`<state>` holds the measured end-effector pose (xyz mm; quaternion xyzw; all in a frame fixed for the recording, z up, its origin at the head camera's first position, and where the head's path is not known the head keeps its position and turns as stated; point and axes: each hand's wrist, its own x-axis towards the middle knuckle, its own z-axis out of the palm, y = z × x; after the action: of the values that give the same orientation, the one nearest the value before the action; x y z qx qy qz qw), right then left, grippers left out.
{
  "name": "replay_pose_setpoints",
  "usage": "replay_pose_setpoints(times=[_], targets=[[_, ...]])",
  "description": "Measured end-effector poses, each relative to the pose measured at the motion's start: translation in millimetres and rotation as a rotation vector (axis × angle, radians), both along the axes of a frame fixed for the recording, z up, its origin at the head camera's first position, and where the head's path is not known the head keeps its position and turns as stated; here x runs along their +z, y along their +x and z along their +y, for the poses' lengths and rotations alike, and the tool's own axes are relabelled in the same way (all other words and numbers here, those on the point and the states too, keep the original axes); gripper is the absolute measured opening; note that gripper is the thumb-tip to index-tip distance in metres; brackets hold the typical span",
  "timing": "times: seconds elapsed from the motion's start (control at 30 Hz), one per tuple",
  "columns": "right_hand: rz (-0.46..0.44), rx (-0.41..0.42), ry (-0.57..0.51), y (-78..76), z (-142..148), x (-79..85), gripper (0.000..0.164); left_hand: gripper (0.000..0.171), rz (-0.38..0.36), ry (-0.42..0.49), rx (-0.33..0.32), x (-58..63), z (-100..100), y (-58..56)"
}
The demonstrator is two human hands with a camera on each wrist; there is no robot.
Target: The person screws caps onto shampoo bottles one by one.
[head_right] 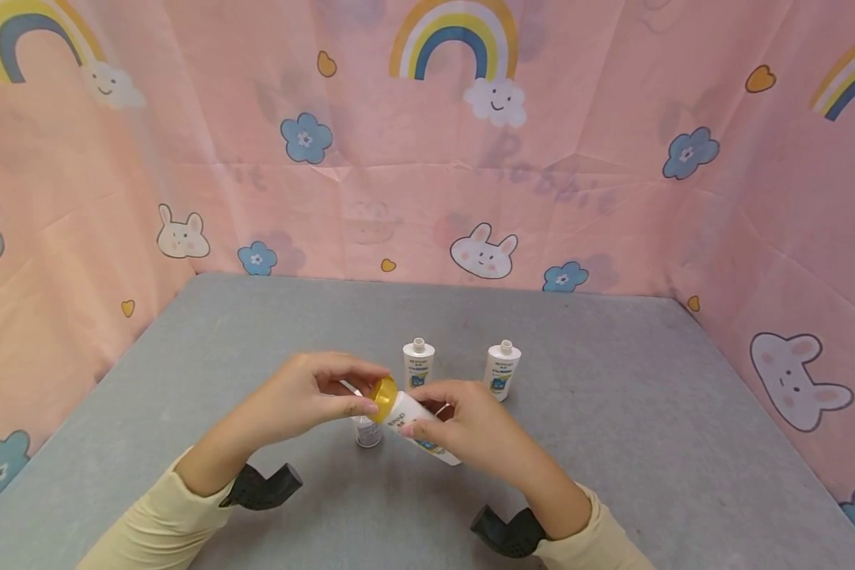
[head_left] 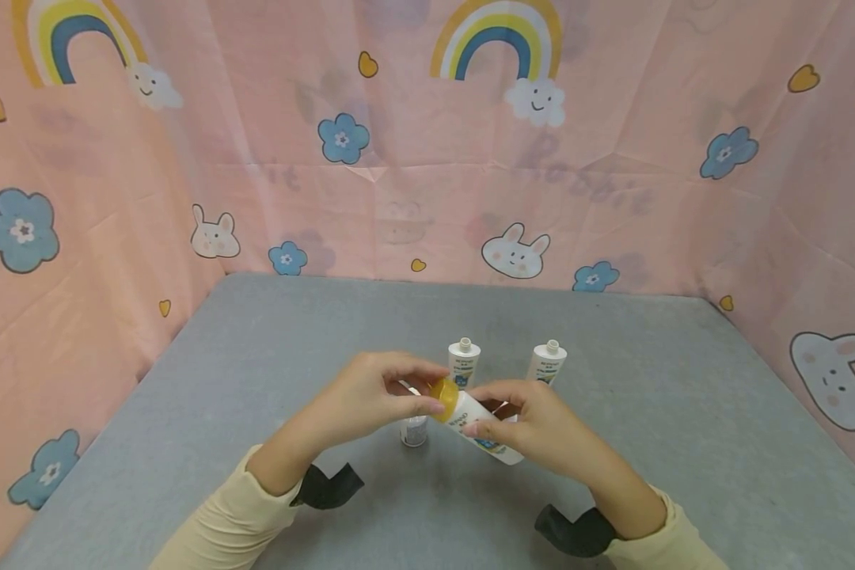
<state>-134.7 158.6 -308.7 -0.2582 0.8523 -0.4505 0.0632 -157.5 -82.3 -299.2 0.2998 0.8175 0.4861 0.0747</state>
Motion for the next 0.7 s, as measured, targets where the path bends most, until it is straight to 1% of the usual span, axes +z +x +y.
replay_pose_setpoints(times=[0.2,0.3,0.43,0.53,0.7], targets=[[-0.008,-0.004,0.008,0.2,-0.6,0.9,0.029,0.037,0.021,0.0,-0.04,2.0,-0.3,2.0],[-0.011,-0.002,0.007,0.2,-0.3,0.9,0.029,0.041,0.034,0.005,-0.047,2.4,-0.1,1.5],[-0.014,0.002,-0.007,0.0,0.2,0.3,0.03,0.042,0.023,0.013,-0.009,2.2,0.3,0.6],[-0.016,0.002,-0.007,-0.2,0.1,-0.1,0.03,0.034,0.008,0.004,0.024,1.5,0.6,-0.2],[-0.03,0.0,0.004,-0.3,-0.3,0.2,0.03,0.025,0.006,-0.023,0.033,-0.2,1.3,-0.3]])
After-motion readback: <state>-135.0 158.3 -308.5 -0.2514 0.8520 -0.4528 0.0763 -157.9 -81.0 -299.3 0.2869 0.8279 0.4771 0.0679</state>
